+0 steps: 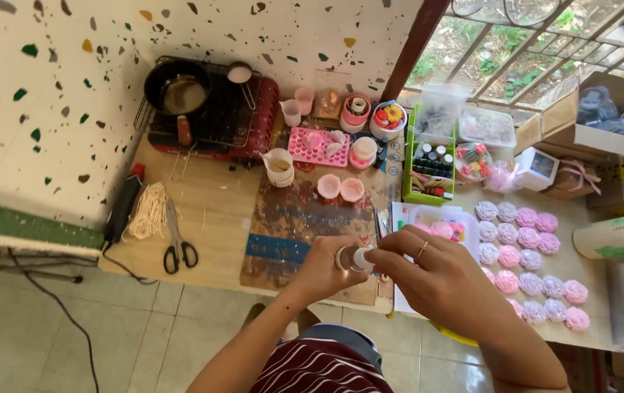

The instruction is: Making handmade candles by melting wax, adding fragrance, and pouring into molds.

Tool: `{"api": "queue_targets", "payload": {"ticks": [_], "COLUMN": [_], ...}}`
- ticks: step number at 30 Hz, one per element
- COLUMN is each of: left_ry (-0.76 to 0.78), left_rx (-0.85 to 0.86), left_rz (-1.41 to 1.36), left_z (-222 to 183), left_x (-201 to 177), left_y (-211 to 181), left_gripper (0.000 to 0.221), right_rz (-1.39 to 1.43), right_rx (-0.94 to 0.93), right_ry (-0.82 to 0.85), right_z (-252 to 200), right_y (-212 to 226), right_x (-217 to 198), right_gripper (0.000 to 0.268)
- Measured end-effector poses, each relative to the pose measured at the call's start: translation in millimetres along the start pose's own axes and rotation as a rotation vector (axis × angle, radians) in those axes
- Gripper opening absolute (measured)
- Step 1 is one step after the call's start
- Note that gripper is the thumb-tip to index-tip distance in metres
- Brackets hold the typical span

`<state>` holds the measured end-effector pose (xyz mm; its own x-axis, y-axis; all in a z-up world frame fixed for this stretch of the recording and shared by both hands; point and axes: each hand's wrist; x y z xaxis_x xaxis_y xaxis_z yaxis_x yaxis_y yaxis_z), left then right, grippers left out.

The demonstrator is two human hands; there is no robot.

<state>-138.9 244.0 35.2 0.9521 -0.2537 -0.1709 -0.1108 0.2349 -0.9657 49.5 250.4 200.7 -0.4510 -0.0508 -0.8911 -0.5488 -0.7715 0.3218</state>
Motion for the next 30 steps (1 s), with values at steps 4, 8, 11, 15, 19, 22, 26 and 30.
{"api": "queue_targets", "payload": {"ticks": [4,8,11,15,19,22,26,30], "left_ry": [-0.013,0.043,0.047,0.040,-0.022,-0.091,-0.183,-0.252], "left_rx": [0.067,-0.007,-0.048,-0.115,-0.055,-0.043,-0.077,-0.104], "left_rz": [-0.007,-0.134,-0.130,-0.226,-0.259,-0.344,-0.310,-0.375], "left_z": [35.1,52.1,59.8,60.9,57.0,51.5,45.1,40.4], "left_x": [-25.6,-50.7,-73.0,-94.6,-122.5,-146.2,-176.6,-194.2], "left_y": [17.3,31.5,39.5,48.2,50.9,56.7,61.6,70.9], "left_gripper": [0.028,0.016,0.018,0.024,0.023,0.023,0.023,0.020], "right_rz": [-0.010,0.259,0.392,0.154,0.004,-0.016,-0.051,0.339], "right_rx": [0.012,0.414,0.742,1.115,1.138,1.129,1.038,0.987], "right_ry": [-0.036,-0.199,-0.354,-0.216,-0.117,-0.086,-0.117,-0.082], "right_z": [30.4,29.8,10.7,-75.6,-82.2,-81.7,-21.9,74.0], "right_y": [-25.5,-75.3,-169.1,-272.3,-260.7,-258.0,-223.6,-180.0], "right_x": [3.9,37.3,130.4,343.6,396.9,409.3,396.6,405.4], "right_gripper": [0.044,0.021,0.014,0.020,0.018,0.021,0.035,0.064]}}
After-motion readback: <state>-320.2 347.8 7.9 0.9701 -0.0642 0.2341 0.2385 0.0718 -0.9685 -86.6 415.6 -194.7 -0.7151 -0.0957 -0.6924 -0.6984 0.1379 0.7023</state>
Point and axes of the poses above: each hand's wrist, its own z-axis towards the middle knuckle, its own x-axis out of the palm, y = z × x, and after that the axes turned 7 degrees about x, right-handed
